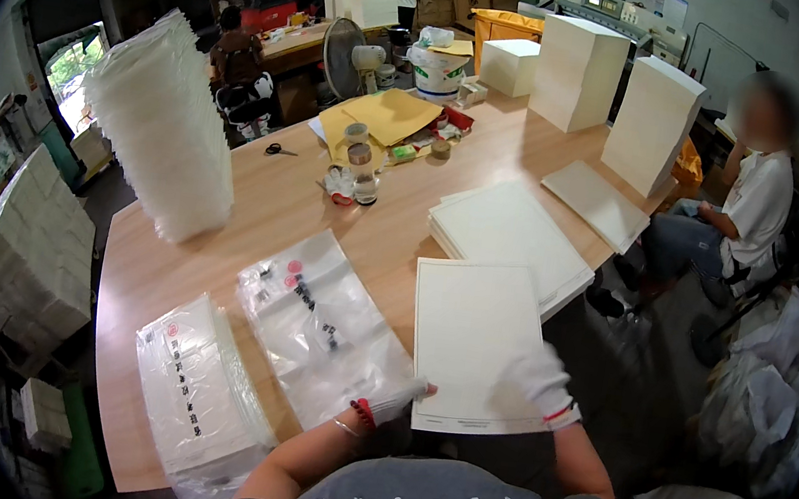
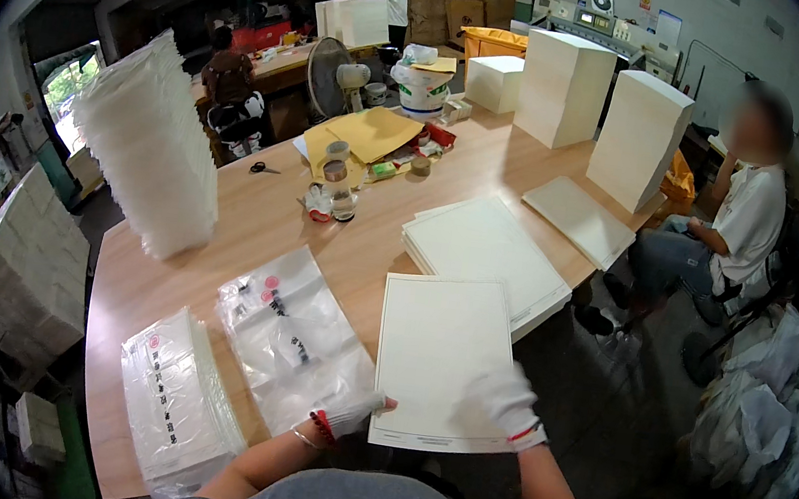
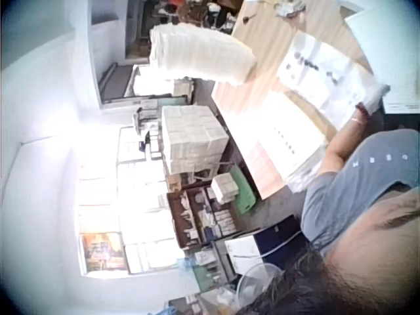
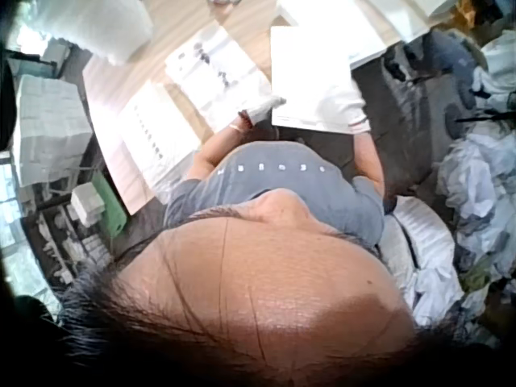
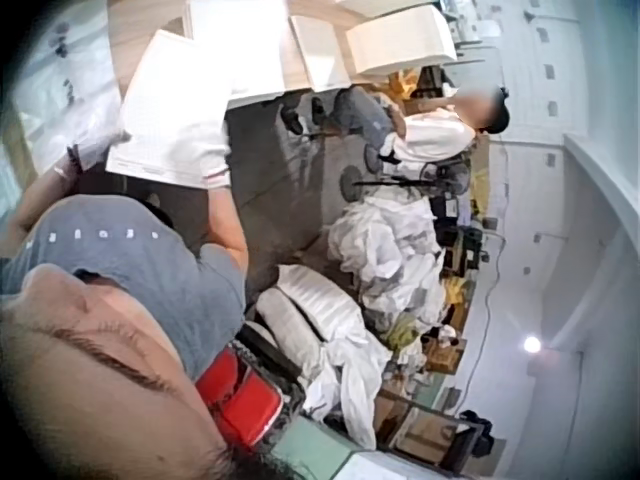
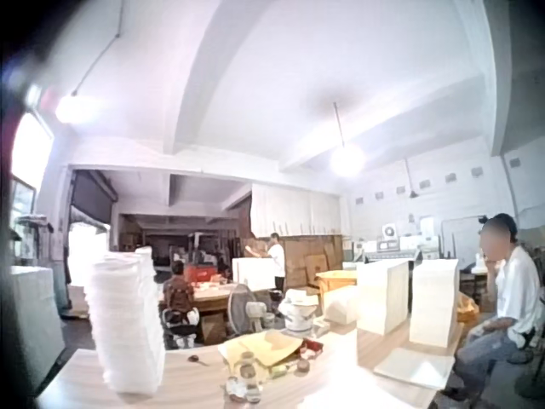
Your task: The person repeatedly picks up white sheets of paper, places them into clear plastic bags with printed text, and stacks the sealed bags on the table. The process is continuous and repetitive throughout the clip.
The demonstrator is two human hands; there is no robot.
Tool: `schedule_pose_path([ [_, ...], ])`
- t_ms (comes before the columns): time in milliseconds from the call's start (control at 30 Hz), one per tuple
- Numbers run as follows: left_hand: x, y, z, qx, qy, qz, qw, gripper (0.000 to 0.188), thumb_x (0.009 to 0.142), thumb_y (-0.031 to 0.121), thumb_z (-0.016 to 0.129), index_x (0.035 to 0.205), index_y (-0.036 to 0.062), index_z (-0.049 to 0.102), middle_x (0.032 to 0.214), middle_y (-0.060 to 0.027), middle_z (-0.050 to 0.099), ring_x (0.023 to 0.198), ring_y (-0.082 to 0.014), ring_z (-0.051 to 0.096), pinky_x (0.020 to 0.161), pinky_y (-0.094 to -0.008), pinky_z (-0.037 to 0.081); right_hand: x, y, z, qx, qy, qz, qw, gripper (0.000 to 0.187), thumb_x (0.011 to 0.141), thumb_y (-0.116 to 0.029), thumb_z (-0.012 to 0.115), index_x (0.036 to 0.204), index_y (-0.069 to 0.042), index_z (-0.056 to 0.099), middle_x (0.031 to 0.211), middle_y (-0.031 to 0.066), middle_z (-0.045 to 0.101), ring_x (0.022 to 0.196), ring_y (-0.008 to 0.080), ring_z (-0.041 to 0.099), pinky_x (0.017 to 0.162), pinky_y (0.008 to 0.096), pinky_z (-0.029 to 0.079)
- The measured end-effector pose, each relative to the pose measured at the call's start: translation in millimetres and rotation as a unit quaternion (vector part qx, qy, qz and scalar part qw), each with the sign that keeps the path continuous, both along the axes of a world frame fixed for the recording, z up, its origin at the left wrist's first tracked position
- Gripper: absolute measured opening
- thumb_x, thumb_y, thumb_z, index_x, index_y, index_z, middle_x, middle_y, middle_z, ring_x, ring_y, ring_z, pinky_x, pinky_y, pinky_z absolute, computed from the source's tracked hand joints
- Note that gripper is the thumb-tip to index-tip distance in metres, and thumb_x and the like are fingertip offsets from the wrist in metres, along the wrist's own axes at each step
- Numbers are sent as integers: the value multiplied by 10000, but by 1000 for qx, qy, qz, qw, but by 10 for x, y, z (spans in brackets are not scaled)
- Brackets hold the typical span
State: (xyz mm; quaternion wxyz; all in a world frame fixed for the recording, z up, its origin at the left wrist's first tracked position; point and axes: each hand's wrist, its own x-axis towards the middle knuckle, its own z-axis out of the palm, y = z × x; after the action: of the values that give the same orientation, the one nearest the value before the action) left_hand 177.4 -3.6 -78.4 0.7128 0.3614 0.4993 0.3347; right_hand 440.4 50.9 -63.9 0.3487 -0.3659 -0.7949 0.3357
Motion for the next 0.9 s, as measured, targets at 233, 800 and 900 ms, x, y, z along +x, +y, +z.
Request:
schedule_pose_path([
  [233, 282, -406, 132, 376, 383, -39, 843, 601, 673, 263, 664, 1136, -59, 456, 1264, -233, 354, 1171, -314, 361, 932, -405, 336, -777, -464, -782, -187, 261, -118, 939, 463, 912, -339, 484, 1190, 31, 455, 1042, 96, 583, 916, 192, 571, 815, 348, 469],
  [800, -919, -6, 127, 449, 412, 113, 785, 464, 724, 106, 603, 1156, -8, 478, 924, -156, 582, 798, -301, 578, 753, -372, 464, -1220, -508, -279, 74, -274, 41, 958, 266, 754, -224, 610, 998, -124, 579, 923, 116, 609, 771, 331, 603, 647, 418, 490],
  [900, -407, 37, 30, 503, 410, 47, 759, 438, 725, 85, 572, 1147, 4, 489, 825, -169, 577, 799, -333, 565, 731, -405, 464, -1542, -145, -566, -16, -282, 6, 959, 346, 728, -269, 665, 1015, -110, 554, 978, 137, 585, 841, 328, 592, 695, 426, 476],
])
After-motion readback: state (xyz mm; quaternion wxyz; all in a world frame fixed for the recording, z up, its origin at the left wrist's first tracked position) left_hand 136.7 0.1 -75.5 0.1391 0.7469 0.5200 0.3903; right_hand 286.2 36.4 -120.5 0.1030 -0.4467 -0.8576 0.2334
